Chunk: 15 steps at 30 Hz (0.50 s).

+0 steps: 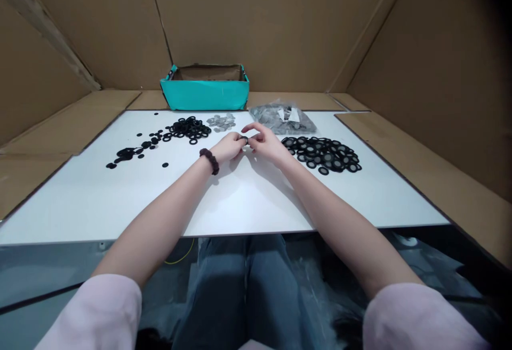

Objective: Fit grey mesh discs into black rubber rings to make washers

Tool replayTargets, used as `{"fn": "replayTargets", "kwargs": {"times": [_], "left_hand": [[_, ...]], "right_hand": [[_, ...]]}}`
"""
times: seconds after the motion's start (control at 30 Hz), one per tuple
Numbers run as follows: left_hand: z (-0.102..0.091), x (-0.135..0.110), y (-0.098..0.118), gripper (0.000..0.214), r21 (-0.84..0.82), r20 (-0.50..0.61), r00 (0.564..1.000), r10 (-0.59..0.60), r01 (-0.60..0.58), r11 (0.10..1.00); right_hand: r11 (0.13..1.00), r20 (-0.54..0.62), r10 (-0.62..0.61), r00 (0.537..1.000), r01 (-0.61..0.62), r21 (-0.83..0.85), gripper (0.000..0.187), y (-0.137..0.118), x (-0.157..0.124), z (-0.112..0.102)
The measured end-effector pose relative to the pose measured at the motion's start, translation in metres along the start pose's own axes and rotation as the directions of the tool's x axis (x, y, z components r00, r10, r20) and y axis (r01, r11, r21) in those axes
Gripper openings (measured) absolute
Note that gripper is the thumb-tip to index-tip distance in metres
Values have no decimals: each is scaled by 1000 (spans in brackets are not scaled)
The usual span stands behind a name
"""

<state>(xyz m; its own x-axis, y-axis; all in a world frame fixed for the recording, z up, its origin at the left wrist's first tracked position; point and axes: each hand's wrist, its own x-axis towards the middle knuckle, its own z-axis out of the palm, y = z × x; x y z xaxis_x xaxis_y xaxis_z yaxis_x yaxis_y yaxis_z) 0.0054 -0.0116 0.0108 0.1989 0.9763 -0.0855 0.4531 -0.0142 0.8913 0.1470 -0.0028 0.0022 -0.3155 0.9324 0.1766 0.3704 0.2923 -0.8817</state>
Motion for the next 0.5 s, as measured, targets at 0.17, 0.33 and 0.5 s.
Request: {"fn": "replayTargets", "kwargs": {"times": [0.17,0.33,0.5], "left_hand": [[-1,-6,2,15,107,97,995,1,-11,994],[-2,-8,5,6,199,29,994,108,-111,974],[-25,3,0,18,328,-435,879,194,-46,944]], "right_hand": [[985,30,-46,998,51,-164,22,3,-1,1],[897,-23,-197,980,171,-407,28,-1,0,-1],[823,-307,-116,945,-82,-562,28,4,5,-32]]}}
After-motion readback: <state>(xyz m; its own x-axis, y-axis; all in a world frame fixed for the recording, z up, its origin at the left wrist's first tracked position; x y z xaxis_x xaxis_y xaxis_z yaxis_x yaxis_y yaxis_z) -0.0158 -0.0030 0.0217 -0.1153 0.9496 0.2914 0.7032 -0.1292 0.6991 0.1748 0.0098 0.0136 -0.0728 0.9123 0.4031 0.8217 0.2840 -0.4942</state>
